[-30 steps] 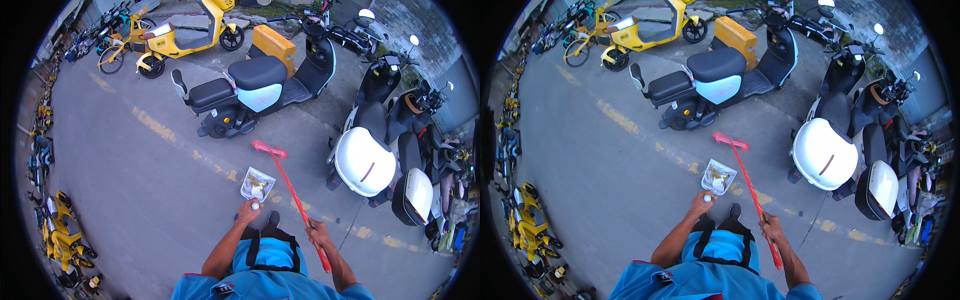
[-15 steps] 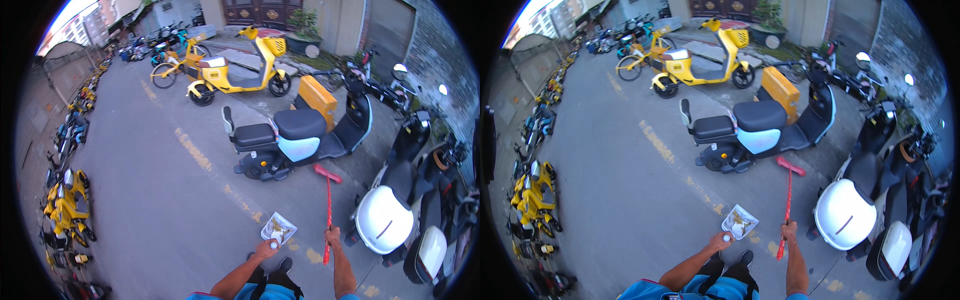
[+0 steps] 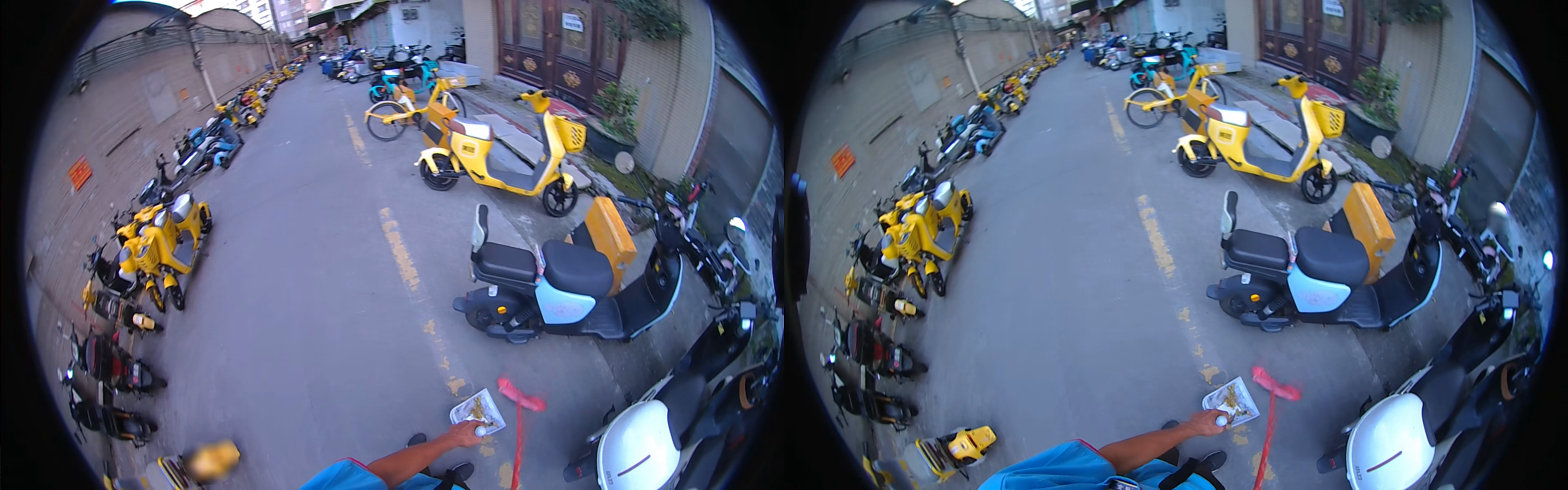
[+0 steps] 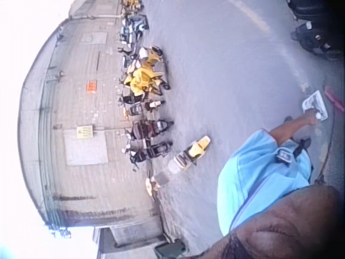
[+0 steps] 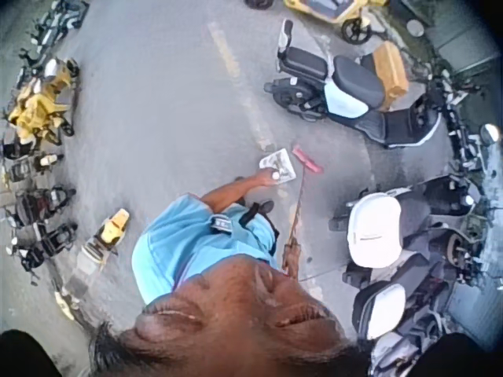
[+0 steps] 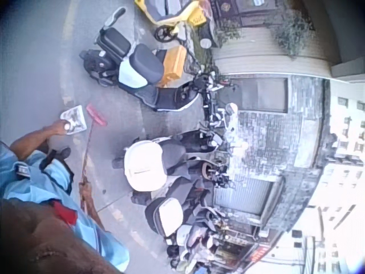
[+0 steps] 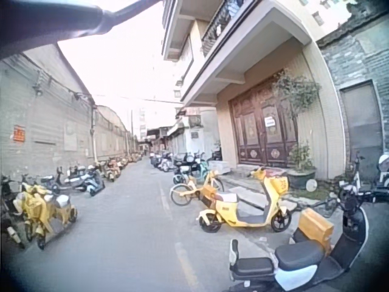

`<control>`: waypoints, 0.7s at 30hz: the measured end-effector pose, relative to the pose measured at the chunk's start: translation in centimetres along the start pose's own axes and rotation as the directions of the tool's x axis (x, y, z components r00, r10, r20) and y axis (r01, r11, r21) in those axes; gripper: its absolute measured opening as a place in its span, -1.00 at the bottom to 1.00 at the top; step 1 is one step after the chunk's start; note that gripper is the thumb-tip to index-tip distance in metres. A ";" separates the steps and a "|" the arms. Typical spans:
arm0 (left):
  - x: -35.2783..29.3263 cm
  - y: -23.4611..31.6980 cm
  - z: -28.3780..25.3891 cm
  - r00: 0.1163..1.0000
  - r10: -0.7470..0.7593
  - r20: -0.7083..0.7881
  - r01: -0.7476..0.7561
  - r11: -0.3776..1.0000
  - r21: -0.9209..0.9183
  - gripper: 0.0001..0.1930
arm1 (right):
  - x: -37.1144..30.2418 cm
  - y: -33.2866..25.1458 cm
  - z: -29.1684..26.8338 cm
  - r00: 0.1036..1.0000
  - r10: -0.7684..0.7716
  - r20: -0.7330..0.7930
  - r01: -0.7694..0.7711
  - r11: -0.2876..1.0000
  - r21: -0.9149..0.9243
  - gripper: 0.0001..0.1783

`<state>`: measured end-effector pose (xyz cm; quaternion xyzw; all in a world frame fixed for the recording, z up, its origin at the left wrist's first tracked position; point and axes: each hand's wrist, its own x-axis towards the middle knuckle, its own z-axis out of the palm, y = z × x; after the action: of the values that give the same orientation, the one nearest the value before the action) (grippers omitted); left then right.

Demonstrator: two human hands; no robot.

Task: The person sweeps a paved outdoor area with a red broom while holding a dustpan in the other hand. They move between rows of parked scooters and bicycles, sweeping debris into the dustpan.

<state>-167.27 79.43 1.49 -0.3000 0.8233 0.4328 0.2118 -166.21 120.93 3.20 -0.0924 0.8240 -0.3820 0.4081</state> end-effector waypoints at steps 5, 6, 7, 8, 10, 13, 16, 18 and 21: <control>-0.3 -1.4 1.5 0.998 0.060 0.002 -0.060 0.997 -0.040 -0.46 | -4.2 2.5 -1.9 0.934 0.243 0.262 -0.305 0.924 0.229 -0.52; -0.7 -1.6 1.6 0.997 0.075 0.000 -0.075 0.996 -0.042 -0.46 | -4.5 2.8 -2.4 0.935 0.236 0.264 -0.292 0.936 0.198 -0.52; -0.8 -2.0 1.7 0.994 0.106 -0.032 -0.107 0.993 -0.057 -0.47 | -4.8 3.1 -2.7 0.937 0.230 0.264 -0.280 0.944 0.173 -0.52; -1.1 -2.4 2.1 0.989 0.135 -0.065 -0.140 0.988 -0.072 -0.48 | -5.0 3.5 -3.2 0.938 0.222 0.267 -0.268 0.952 0.151 -0.52; -1.8 -2.5 1.4 0.985 0.140 -0.099 -0.151 0.983 -0.107 -0.51 | -5.3 4.2 -3.8 0.941 0.211 0.266 -0.249 0.961 0.119 -0.52; -4.8 -2.5 0.1 0.983 0.089 -0.161 -0.120 0.974 -0.192 -0.57 | -5.8 5.0 -4.7 0.939 0.208 0.274 -0.240 0.967 0.089 -0.52; -6.4 -5.9 1.0 0.988 0.032 -0.149 -0.062 0.977 -0.206 -0.56 | -5.8 6.2 -5.2 0.938 0.114 0.326 -0.113 0.993 -0.024 -0.53; -8.3 -6.8 1.0 0.979 0.023 -0.204 -0.072 0.969 -0.235 -0.61 | -5.4 7.3 -5.5 0.945 -0.088 0.316 0.128 0.986 -0.108 -0.56; -10.6 -7.7 0.8 0.958 -0.030 -0.285 -0.060 0.950 -0.305 -0.74 | -3.9 8.6 -5.5 0.933 -0.234 0.275 0.268 0.959 -0.092 -0.59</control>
<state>-154.26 80.02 3.04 -0.3826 0.7692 0.5104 0.0374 -166.39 131.68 1.52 -0.2725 0.7672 -0.3618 0.4542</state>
